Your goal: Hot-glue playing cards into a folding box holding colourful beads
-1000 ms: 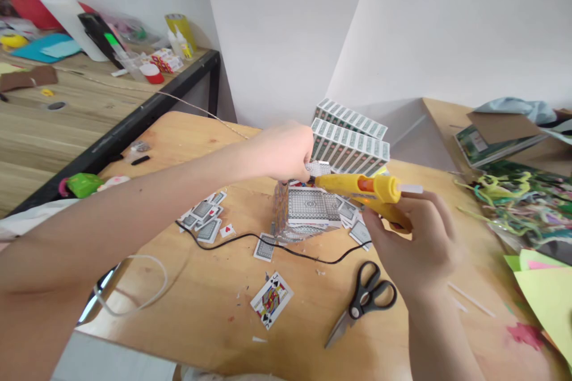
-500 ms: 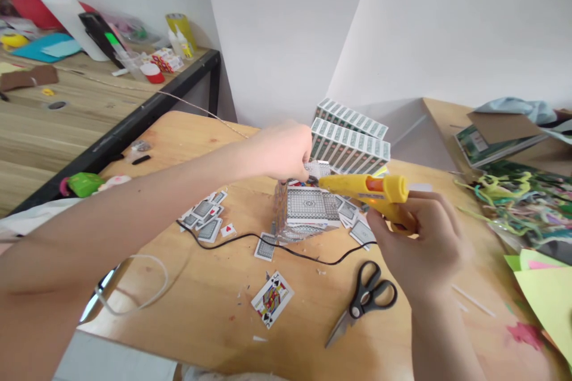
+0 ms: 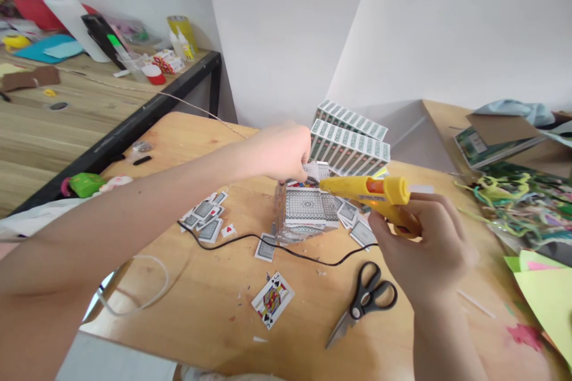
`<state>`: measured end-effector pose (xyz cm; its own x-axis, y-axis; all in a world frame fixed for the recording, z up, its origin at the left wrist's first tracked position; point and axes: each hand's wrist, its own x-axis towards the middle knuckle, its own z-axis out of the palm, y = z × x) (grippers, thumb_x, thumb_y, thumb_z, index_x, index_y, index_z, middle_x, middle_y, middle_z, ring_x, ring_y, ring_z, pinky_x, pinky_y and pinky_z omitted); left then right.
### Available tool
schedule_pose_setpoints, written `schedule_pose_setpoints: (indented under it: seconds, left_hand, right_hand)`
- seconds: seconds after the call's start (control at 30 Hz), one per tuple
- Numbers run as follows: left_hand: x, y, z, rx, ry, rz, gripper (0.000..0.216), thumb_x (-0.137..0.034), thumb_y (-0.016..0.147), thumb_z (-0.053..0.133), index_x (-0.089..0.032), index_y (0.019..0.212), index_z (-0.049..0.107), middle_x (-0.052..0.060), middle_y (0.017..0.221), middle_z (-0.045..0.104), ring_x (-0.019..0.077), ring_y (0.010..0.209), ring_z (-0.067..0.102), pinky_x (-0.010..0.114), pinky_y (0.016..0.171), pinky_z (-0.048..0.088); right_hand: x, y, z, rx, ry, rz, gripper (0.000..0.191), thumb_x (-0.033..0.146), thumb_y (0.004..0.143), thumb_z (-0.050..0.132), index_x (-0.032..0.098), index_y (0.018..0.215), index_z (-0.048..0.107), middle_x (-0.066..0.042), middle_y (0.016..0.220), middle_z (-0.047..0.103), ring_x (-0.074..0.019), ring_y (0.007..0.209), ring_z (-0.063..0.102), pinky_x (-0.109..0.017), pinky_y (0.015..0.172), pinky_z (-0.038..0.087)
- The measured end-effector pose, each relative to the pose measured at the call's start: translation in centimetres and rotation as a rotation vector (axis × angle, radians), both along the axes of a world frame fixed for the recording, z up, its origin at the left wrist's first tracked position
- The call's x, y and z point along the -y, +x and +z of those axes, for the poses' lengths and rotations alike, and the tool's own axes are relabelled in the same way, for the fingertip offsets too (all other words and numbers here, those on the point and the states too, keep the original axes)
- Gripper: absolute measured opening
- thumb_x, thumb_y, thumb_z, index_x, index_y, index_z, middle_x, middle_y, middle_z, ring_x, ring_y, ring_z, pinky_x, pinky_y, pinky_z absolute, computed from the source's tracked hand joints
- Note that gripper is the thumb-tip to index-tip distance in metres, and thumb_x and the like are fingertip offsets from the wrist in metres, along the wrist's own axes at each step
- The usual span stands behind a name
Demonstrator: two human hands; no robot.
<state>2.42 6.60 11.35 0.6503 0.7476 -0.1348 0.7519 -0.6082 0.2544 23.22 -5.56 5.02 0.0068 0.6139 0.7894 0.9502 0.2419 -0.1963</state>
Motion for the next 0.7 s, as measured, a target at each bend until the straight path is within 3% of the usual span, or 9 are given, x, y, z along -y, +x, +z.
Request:
schedule_pose_setpoints:
  seconds: [0.4,0.57,0.7]
  left_hand:
    - [0.1,-0.2,0.1,0.021,-0.024,0.010,0.025,-0.027,0.066,0.060,-0.018,0.045,0.052,0.001,0.045,0.055,0.0117,0.045,0.047,0.028,0.048,0.027]
    - [0.1,-0.1,0.3,0.007,-0.049,0.014,0.024,-0.026,0.066,0.059,-0.017,0.045,0.054,0.000,0.045,0.054,0.0111,0.045,0.049,0.026,0.048,0.028]
    - [0.1,0.0,0.4,-0.002,-0.072,0.023,0.022,-0.025,0.065,0.059,-0.016,0.044,0.055,-0.001,0.044,0.054,0.0115,0.046,0.051,0.025,0.048,0.030]
  right_hand:
    - [0.1,0.5,1.0,0.056,0.018,0.001,0.019,0.015,0.069,0.064,0.023,0.072,0.047,-0.002,0.079,0.067,-0.0122,0.056,0.057,-0.025,0.049,0.045]
    - [0.4,-0.1,1.1,-0.030,-0.061,-0.043,0.020,0.020,0.070,0.067,0.023,0.072,0.047,-0.002,0.079,0.066,-0.0121,0.057,0.056,-0.024,0.048,0.044]
    - [0.7,-0.5,-0.2,-0.185,-0.200,-0.073,0.023,0.030,0.072,0.069,0.022,0.075,0.048,0.001,0.071,0.060,-0.0115,0.054,0.055,-0.023,0.048,0.044]
